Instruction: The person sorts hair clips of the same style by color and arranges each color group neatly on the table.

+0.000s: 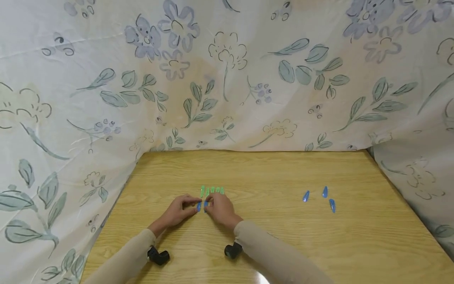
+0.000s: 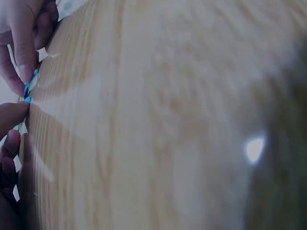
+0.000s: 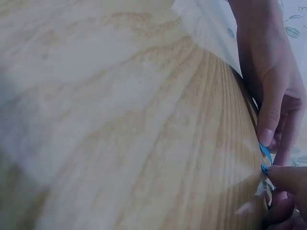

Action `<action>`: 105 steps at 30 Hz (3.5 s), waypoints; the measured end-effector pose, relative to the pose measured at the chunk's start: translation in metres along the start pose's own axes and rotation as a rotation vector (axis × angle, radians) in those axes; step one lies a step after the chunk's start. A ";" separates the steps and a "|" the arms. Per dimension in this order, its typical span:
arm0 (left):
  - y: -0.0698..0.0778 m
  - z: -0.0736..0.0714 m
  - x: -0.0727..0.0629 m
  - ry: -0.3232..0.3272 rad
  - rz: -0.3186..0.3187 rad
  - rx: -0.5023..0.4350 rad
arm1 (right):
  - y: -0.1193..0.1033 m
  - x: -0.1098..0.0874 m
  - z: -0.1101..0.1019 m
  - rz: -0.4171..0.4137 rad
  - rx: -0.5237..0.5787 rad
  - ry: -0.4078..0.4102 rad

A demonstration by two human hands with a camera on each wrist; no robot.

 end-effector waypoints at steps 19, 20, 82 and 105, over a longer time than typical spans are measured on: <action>-0.001 0.001 0.001 0.025 0.000 0.007 | 0.002 -0.009 -0.014 -0.026 0.239 0.041; 0.000 0.001 0.000 0.028 0.003 0.009 | 0.003 -0.010 -0.015 -0.031 0.254 0.042; 0.004 0.003 -0.002 0.034 0.002 0.034 | 0.125 -0.127 -0.219 0.089 0.142 0.276; 0.003 0.005 -0.005 0.033 -0.010 0.032 | 0.152 -0.146 -0.230 0.163 -0.121 0.355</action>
Point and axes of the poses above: each hand's wrist, its own x-axis towards the middle knuckle, its own z-axis out of the palm, y = z × x, the point moved 3 cm from there along x, towards the middle knuckle, and after that the axes turned 1 degree about x, right-handed, at the moved point
